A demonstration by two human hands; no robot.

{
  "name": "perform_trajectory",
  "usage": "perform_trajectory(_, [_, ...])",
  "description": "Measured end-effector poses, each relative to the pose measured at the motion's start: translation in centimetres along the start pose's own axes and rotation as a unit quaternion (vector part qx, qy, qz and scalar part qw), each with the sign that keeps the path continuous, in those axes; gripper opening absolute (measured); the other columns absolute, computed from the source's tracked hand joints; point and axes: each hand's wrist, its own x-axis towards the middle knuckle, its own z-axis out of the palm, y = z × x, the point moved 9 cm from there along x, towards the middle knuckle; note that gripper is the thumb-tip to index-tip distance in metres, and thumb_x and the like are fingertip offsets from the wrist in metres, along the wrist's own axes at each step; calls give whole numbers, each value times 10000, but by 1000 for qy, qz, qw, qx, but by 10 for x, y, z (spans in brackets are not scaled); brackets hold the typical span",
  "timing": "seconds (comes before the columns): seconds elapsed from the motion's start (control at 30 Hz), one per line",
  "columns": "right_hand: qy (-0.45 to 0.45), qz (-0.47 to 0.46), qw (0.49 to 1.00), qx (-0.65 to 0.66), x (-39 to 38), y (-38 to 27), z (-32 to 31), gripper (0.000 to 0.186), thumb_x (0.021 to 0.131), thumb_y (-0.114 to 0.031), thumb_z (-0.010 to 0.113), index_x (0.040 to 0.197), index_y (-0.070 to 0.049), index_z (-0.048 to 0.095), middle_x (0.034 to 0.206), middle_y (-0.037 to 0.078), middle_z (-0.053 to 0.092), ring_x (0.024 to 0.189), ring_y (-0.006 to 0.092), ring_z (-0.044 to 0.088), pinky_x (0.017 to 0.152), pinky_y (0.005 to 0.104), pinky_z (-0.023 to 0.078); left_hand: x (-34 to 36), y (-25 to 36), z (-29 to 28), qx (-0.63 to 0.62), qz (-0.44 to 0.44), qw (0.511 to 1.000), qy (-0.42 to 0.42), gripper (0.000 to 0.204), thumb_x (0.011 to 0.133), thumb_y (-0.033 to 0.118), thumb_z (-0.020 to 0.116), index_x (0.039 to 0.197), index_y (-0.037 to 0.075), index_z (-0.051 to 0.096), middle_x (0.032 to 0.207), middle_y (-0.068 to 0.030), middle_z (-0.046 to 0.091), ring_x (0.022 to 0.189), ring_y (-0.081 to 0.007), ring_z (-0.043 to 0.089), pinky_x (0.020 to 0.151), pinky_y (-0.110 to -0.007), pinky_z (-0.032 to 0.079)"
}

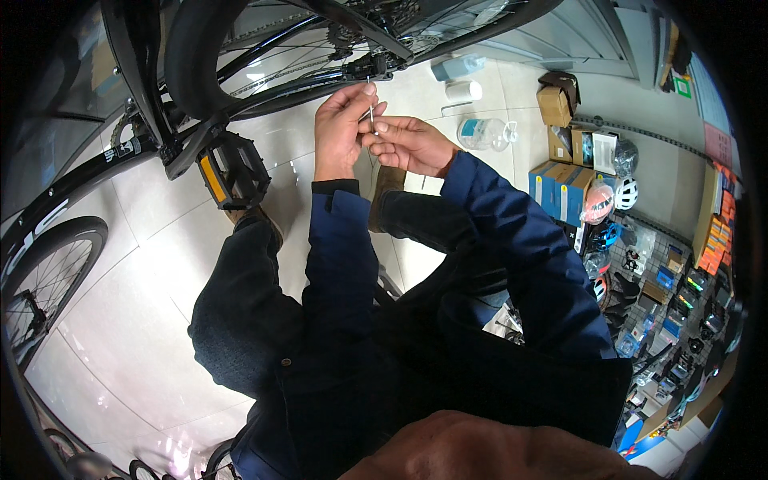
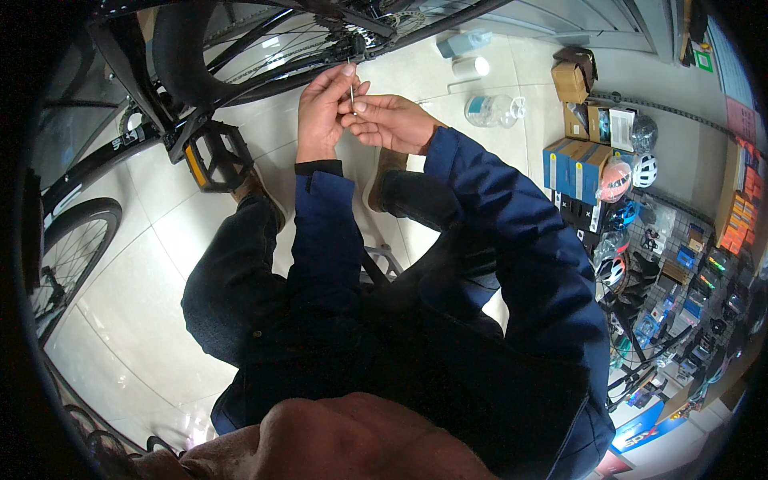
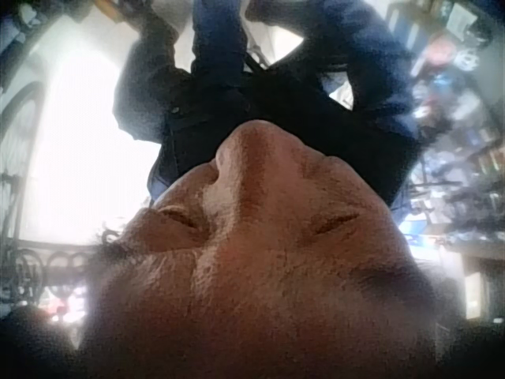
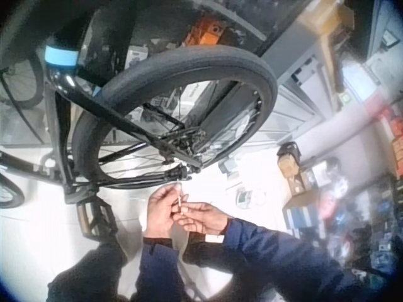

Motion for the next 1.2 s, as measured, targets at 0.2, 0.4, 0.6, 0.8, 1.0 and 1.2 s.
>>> perform_trajectory(0.2, [40,-56,997,22,6,12,-6,261,1025,-190,627,1235,-37,659,1038,20,719,879,81,677,808,217,573,3,1,-5,17,3,1000,16,264,894,111,783,1072,-63,694,913,-103,689,780,-170,683,763,-319,632])
perform_trajectory(0.4, [180,-145,968,-99,6,12,-2,162,992,-179,684,1064,-35,668,951,17,711,795,83,657,689,223,545,1,9,-7,93,16,996,11,249,910,136,775,1056,-56,713,910,-111,726,720,-118,647,627,-241,545])
perform_trajectory(0.6, [425,-320,640,-554,-31,-30,29,152,958,-149,710,935,-33,614,812,49,699,699,136,659,651,294,539,4,7,-1,115,18,993,-17,274,953,180,734,1124,-33,705,932,-85,733,766,-122,670,663,-252,559])
perform_trajectory(0.8, [230,-289,871,-324,-15,-19,12,217,983,-150,677,1143,-7,647,885,51,727,732,120,657,696,289,542,1,5,-4,95,-13,995,-18,251,962,176,718,1107,-30,717,901,-76,730,724,-92,630,608,-218,496])
perform_trajectory(1.0, [258,-272,701,-607,-25,-47,31,259,963,-199,642,1146,-17,666,764,161,701,668,280,685,664,376,560,0,6,-5,131,-9,991,-16,255,958,196,729,1118,-2,718,949,-66,731,823,-114,659,706,-245,536])
perform_trajectory(1.2, [352,-232,592,-687,-20,-43,38,270,953,-231,633,1152,-50,653,786,176,722,707,323,707,649,440,566,4,4,-6,181,9,983,-23,233,940,160,745,1104,-3,720,959,-76,733,831,-127,676,703,-242,556])
